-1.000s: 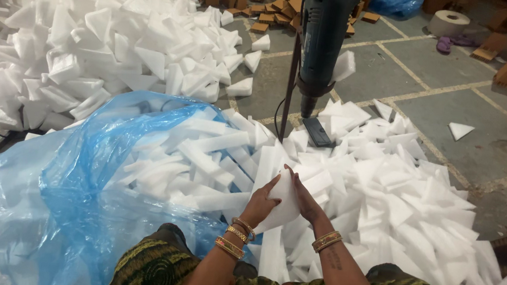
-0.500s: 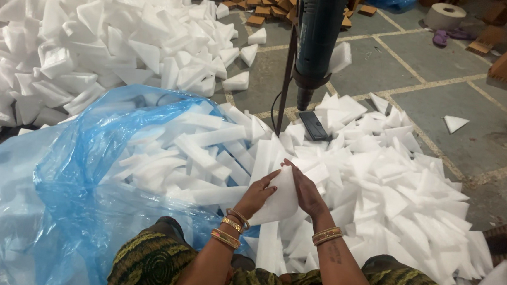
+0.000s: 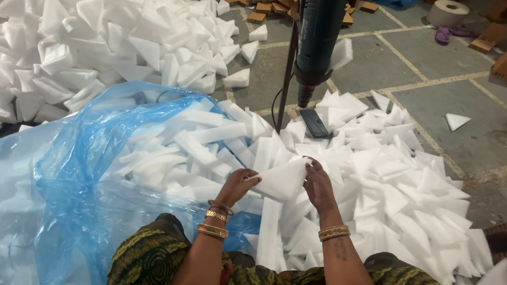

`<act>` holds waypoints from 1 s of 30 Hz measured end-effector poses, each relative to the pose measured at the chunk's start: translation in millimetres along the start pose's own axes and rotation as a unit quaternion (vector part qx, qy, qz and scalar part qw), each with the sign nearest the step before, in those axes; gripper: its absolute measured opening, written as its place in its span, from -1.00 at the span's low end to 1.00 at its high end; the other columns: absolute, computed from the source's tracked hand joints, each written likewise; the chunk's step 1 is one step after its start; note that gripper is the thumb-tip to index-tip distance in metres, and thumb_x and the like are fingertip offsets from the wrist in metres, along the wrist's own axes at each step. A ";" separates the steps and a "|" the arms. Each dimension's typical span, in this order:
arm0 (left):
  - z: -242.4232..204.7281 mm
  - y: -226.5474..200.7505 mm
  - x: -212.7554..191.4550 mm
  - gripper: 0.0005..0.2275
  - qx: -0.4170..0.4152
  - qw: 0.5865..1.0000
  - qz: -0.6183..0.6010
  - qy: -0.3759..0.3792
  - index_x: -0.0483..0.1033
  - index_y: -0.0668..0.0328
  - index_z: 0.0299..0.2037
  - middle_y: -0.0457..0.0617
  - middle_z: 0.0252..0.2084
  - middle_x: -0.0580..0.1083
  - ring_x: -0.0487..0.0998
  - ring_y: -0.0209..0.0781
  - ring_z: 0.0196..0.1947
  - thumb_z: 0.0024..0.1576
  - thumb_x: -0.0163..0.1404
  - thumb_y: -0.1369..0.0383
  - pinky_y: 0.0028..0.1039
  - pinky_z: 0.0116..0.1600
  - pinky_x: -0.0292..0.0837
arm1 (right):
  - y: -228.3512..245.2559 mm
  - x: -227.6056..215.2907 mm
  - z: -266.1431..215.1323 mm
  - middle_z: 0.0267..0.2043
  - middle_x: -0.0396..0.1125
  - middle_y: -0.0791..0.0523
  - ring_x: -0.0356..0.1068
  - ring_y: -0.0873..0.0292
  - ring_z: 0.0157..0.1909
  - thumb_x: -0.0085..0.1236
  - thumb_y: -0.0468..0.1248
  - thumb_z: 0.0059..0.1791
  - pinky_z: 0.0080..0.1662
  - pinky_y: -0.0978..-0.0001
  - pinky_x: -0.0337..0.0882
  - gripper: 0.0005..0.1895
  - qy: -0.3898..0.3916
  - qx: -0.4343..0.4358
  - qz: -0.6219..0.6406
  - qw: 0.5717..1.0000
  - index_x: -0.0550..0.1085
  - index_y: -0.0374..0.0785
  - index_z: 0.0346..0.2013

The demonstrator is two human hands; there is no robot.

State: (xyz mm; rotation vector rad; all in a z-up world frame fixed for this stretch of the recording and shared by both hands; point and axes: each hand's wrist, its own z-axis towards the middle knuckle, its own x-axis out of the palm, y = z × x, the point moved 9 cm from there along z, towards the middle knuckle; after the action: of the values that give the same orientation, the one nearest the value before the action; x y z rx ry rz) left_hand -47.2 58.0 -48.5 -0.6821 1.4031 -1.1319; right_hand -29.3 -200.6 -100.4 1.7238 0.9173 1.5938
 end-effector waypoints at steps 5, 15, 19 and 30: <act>-2.5 11.1 -6.5 -0.63 -0.080 0.995 0.055 0.027 0.64 0.45 -0.18 0.26 -0.26 0.56 0.55 0.08 -0.23 0.14 0.15 0.16 -0.25 -0.07 0.45 | -4.4 -10.1 5.2 0.00 0.40 0.11 0.39 0.18 0.04 0.08 -0.28 0.08 0.11 0.21 0.41 -0.65 0.019 -0.016 0.050 0.998 0.39 -0.22 0.17; 5.9 8.8 -21.5 -0.64 -0.103 0.994 -0.006 -0.025 0.67 0.40 -0.17 0.18 -0.13 0.55 0.58 0.01 -0.16 0.07 0.18 0.16 -0.31 -0.01 0.46 | 2.4 -2.6 -6.1 0.02 0.39 0.16 0.35 0.18 0.08 0.15 -0.18 0.02 0.11 0.13 0.37 -0.57 -0.002 0.000 0.009 1.000 0.39 -0.15 0.17; 7.0 9.4 -22.0 -0.64 -0.083 0.996 -0.016 -0.028 0.68 0.41 -0.19 0.21 -0.16 0.56 0.57 0.02 -0.18 0.09 0.17 0.16 -0.29 -0.04 0.44 | 2.3 -1.1 -8.7 0.01 0.39 0.17 0.35 0.18 0.05 0.15 -0.12 0.02 0.08 0.14 0.35 -0.57 -0.014 0.009 -0.026 1.000 0.39 -0.15 0.15; 20.6 82.6 7.2 -0.40 -0.190 0.913 0.260 0.249 0.66 0.37 -0.32 0.18 -0.42 0.58 0.55 0.08 -0.42 0.00 0.13 -0.19 -0.08 -0.15 0.44 | -40.6 -63.5 -9.9 0.03 0.42 0.08 0.40 0.10 0.01 0.04 0.04 0.04 -0.01 0.20 0.42 -0.49 -0.065 0.106 -0.203 0.971 0.44 -0.18 0.17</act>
State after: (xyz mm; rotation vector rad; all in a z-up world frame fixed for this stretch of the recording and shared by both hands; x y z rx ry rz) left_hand -11.9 76.6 -124.0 -0.2430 2.1219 -0.6222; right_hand -44.8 -229.6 -169.0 1.6231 1.3138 1.1367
